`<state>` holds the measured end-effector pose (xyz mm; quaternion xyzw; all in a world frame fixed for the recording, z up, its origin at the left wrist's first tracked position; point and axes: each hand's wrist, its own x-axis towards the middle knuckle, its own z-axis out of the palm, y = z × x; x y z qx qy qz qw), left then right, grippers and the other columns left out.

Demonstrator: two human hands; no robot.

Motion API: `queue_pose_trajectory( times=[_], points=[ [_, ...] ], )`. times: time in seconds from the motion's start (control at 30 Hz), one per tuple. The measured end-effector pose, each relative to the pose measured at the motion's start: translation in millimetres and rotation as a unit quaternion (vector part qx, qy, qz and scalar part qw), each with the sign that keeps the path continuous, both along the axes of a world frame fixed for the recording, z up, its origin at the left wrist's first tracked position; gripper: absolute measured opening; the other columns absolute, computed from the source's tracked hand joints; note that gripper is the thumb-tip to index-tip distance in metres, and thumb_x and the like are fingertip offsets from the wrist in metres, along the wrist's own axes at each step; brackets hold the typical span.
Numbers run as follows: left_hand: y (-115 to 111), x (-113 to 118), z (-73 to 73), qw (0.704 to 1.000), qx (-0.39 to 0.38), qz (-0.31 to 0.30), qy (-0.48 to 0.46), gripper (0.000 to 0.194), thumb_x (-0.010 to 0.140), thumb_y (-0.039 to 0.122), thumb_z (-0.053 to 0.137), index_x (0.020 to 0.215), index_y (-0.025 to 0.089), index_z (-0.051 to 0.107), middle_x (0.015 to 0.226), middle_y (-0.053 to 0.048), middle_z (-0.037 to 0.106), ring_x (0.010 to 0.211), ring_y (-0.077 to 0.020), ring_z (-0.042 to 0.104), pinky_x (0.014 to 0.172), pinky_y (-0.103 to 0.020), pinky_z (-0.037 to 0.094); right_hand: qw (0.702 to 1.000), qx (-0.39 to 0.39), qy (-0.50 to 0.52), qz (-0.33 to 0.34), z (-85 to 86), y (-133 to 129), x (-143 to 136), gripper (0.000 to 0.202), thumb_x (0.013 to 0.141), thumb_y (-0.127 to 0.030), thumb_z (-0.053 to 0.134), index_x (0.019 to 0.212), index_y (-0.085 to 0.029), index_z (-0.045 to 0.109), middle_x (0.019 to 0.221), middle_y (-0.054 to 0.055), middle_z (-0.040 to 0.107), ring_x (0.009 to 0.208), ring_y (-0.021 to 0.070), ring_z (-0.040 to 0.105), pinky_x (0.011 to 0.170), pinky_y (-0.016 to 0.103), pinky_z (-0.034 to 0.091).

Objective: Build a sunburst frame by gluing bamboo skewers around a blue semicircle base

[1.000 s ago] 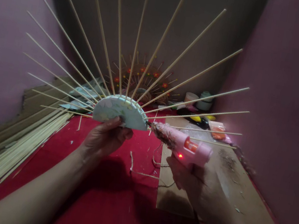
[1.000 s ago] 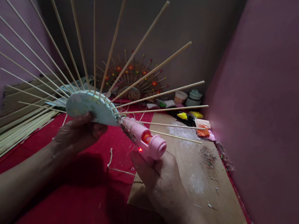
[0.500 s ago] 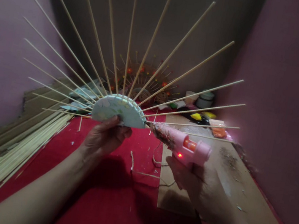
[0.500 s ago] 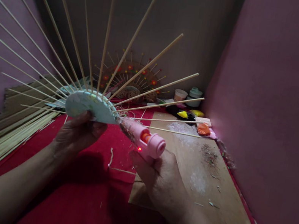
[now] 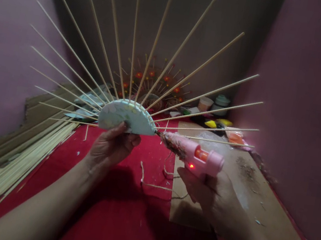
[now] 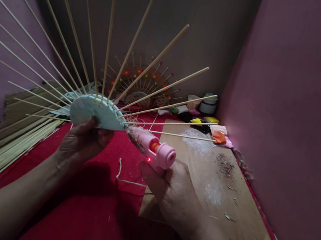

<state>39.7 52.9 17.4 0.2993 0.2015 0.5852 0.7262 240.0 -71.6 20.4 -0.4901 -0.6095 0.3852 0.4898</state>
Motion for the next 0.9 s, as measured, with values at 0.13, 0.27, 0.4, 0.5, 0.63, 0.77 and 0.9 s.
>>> queue_pose_trajectory(
  times=[0.13,0.27,0.4,0.5,0.63,0.77,0.9],
  points=[
    [0,0,0.8,1.000,-0.005,0.000,0.000,0.015,0.072,0.003,0.064,0.081,0.015,0.060,0.066,0.001,0.063,0.046,-0.0084,0.052,0.044,-0.021,0.050,1.000,-0.018,0.015,-0.005,-2.3,-1,0,0.029,0.086,-0.033,0.055,0.114,-0.028,0.063,0.058,-0.003,0.046,0.050,0.0116,0.040,0.046,0.025,0.034],
    [0,0,0.5,1.000,-0.006,0.003,0.004,0.014,0.072,0.005,0.067,0.079,0.015,0.060,0.066,0.002,0.063,0.047,-0.0074,0.052,0.045,-0.020,0.049,0.998,-0.041,0.043,0.015,-1.1,0,0,0.037,0.088,-0.031,0.054,0.124,-0.024,0.056,0.057,-0.006,0.036,0.048,0.0092,0.030,0.042,0.023,0.027],
    [1,0,-0.8,1.000,-0.002,0.005,-0.001,0.016,0.071,0.004,0.067,0.079,0.015,0.061,0.066,0.002,0.063,0.049,-0.0082,0.053,0.044,-0.019,0.048,0.999,-0.013,0.022,0.022,5.4,0,-1,0.041,0.087,-0.025,0.054,0.128,-0.023,0.054,0.057,-0.006,0.039,0.047,0.0070,0.029,0.041,0.020,0.025],
    [2,-1,-1.6,1.000,0.004,-0.001,-0.003,0.017,0.069,0.003,0.067,0.079,0.015,0.061,0.065,0.001,0.063,0.050,-0.0086,0.053,0.044,-0.019,0.048,1.000,0.002,0.010,0.015,10.6,0,0,0.029,0.086,-0.022,0.055,0.114,-0.024,0.063,0.060,-0.005,0.046,0.047,0.0063,0.033,0.041,0.019,0.027],
    [3,-1,-1.8,1.000,0.007,-0.004,-0.006,0.018,0.066,0.002,0.069,0.078,0.015,0.062,0.065,0.001,0.064,0.048,-0.0089,0.053,0.043,-0.020,0.048,1.000,0.013,-0.006,-0.001,13.7,0,-1,0.021,0.084,-0.021,0.056,0.100,-0.023,0.068,0.053,-0.006,0.041,0.046,0.0071,0.036,0.041,0.020,0.029],
    [1,0,-0.5,1.000,0.006,-0.008,-0.008,0.022,0.063,0.002,0.072,0.078,0.015,0.062,0.064,0.001,0.064,0.047,-0.0091,0.053,0.044,-0.021,0.048,1.000,0.009,0.005,-0.004,10.3,0,-2,0.027,0.085,-0.024,0.055,0.110,-0.022,0.066,0.053,-0.005,0.040,0.045,0.0077,0.034,0.039,0.021,0.028],
    [0,1,-0.7,1.000,0.004,-0.009,0.010,0.024,0.059,0.002,0.073,0.076,0.014,0.062,0.067,0.002,0.065,0.049,-0.0086,0.053,0.046,-0.022,0.048,0.999,0.034,0.021,-0.024,4.5,0,-1,0.040,0.087,-0.029,0.055,0.126,-0.027,0.056,0.051,-0.005,0.040,0.042,0.0092,0.033,0.037,0.022,0.028]
  ],
)
